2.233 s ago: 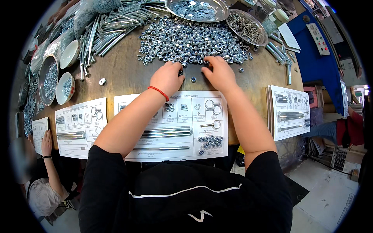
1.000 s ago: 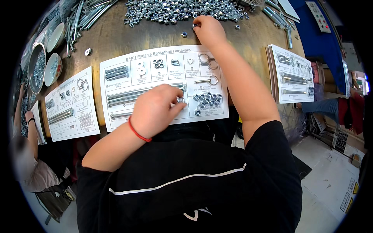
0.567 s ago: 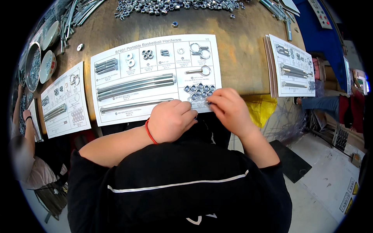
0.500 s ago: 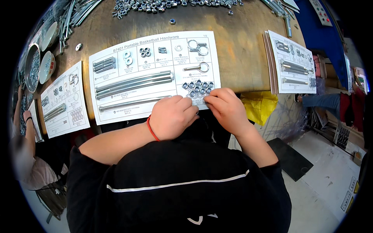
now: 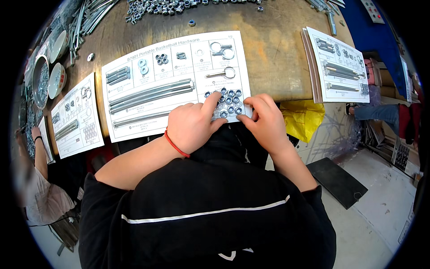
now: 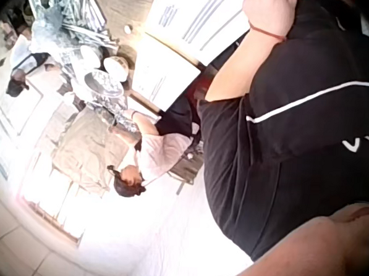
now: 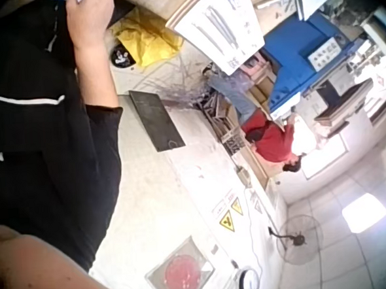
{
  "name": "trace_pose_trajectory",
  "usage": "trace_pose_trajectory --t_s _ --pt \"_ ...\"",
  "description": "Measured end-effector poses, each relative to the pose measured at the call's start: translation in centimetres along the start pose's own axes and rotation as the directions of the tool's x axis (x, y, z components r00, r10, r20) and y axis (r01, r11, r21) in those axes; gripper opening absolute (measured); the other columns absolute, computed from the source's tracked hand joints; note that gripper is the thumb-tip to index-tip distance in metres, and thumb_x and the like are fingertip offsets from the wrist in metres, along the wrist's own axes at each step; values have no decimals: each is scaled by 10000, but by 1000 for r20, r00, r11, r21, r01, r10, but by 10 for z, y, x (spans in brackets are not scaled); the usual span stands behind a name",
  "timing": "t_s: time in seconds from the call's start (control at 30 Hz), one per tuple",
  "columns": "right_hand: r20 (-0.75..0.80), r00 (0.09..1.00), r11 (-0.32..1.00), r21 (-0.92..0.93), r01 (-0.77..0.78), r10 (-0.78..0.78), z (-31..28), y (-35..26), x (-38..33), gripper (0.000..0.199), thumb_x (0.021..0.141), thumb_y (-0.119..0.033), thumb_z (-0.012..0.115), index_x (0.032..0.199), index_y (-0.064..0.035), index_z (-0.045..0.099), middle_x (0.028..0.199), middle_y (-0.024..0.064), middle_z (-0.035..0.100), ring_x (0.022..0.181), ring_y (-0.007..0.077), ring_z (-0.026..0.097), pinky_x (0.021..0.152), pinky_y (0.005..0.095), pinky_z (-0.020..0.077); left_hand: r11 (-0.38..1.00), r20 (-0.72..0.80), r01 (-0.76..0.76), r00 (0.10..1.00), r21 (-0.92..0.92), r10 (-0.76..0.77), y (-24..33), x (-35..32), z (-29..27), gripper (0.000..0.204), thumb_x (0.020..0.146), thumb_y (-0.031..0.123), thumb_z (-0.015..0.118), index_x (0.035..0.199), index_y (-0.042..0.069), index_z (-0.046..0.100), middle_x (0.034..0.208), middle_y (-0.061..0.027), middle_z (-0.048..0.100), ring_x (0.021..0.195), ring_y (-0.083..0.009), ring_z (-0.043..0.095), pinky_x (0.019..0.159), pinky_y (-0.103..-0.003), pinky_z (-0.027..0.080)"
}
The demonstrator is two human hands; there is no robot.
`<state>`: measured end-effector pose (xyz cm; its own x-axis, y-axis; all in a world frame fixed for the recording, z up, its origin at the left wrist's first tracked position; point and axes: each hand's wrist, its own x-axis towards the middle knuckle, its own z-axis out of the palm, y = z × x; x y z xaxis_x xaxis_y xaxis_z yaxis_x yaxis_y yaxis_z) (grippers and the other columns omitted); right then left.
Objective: The person sorts small metal hardware components, including nuts, washers, and bolts, from a large pile on a table. They place the items onto a printed diagram sheet, aligning them with the corresponding illustrations. The person repeatedly picks up components and arranges them in neat rows on the sheet.
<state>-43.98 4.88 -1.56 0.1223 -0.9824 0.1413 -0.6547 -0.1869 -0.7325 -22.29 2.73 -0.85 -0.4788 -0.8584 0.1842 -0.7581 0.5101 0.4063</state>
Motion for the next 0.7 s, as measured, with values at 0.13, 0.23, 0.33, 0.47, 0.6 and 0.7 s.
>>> trace_pose_trajectory --t_s 0.13,0.23,0.33,0.47,0.6,0.7 --pt "-23 999 995 91 -30 33 -5 8 -3 283 708 3 811 926 -8 631 900 47 568 578 105 484 538 251 407 1000 -8 30 1000 3 -30 0 3 6 530 729 318 831 1169 129 604 569 -17 601 515 -217 620 469 -325 455" --pt "-94 989 982 166 -94 110 -14 13 -12 207 726 -6 784 877 -17 644 818 52 555 543 121 451 527 266 391 999 -12 49 999 -4 -49 1 5 5 536 727 312 835 1175 131 603 564 -6 588 509 -205 611 463 -320 450" --pt "-143 972 968 197 -157 187 -12 29 -27 153 747 7 760 854 -11 652 757 47 540 543 108 448 518 250 383 999 -5 40 999 -12 -40 0 3 0 544 722 300 841 1180 130 602 560 8 574 504 -187 598 457 -310 441" --pt "153 943 948 -168 -271 297 4 36 -41 290 790 -118 737 1059 -54 647 895 132 603 859 337 624 725 410 510 998 -41 24 999 -49 -26 0 2 -8 543 708 279 852 1170 127 609 554 29 525 492 -157 555 444 -301 410" --pt "68 970 944 -253 -211 235 26 60 -54 200 798 -67 722 982 -43 647 915 134 601 813 310 629 706 392 515 999 -50 7 999 -48 -9 -6 0 -10 526 705 269 852 1155 132 616 549 35 506 487 -154 538 440 -303 400" --pt "-18 955 955 -7 -297 296 9 55 -49 204 788 1 726 971 -24 641 897 106 590 719 225 607 652 325 504 998 -28 29 999 -50 -30 -6 -3 -10 520 708 270 850 1153 135 617 547 33 527 489 -158 556 442 -300 407"
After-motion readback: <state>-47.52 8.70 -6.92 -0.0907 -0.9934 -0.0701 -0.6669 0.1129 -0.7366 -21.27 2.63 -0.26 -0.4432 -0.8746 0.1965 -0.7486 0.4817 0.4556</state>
